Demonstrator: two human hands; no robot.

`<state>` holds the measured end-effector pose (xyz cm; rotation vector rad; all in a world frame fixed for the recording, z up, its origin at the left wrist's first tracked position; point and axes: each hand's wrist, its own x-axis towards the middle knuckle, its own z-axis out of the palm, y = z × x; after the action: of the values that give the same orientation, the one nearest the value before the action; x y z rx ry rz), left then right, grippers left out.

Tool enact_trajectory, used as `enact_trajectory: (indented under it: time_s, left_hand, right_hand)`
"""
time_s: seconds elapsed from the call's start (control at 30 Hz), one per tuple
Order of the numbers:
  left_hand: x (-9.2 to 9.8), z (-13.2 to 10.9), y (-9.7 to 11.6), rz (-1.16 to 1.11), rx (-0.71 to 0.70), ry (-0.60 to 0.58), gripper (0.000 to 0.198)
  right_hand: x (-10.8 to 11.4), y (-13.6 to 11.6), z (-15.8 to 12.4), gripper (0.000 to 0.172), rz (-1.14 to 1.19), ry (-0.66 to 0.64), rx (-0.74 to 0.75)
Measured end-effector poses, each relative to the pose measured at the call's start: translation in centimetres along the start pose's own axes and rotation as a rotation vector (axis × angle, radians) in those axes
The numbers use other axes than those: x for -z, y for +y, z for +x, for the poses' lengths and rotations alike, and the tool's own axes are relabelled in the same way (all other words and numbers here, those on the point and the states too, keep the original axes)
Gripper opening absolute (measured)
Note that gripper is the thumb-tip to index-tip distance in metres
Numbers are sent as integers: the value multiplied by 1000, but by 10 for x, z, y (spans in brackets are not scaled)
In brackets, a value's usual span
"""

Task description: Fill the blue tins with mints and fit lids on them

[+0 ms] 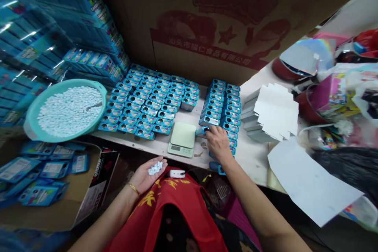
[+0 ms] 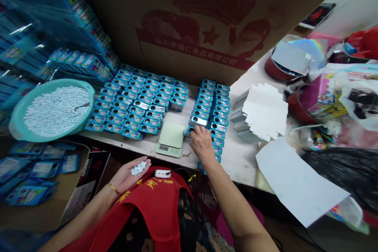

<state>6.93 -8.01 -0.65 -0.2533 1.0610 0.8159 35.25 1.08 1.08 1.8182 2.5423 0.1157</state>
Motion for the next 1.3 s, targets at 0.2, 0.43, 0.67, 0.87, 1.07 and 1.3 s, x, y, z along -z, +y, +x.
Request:
enact_trajectory:
  time_s: [0.2, 0.43, 0.67, 0.87, 1.07, 1.3]
  left_hand:
    - [-4, 0, -3, 3, 0, -58, 21]
    - [0, -5, 0, -16, -28, -5, 21]
    - [5, -1, 5, -60, -29, 70, 17]
    - [3, 1, 7, -90, -24, 63, 16]
    - [5, -3, 4, -102, -11, 80, 15]
    - [-2, 3, 1, -82, -7, 22, 16]
  right_hand:
    - [14, -58, 9, 13, 64, -82, 266]
    - [-3, -47, -8, 20, 278, -37, 53]
    - [-32, -11, -37, 35, 613, 85, -144]
    - [-44, -19, -36, 45, 773, 52, -206]
    - [-48, -17, -35, 50, 829, 72, -204]
    - [-11, -45, -36, 29, 712, 169, -67]
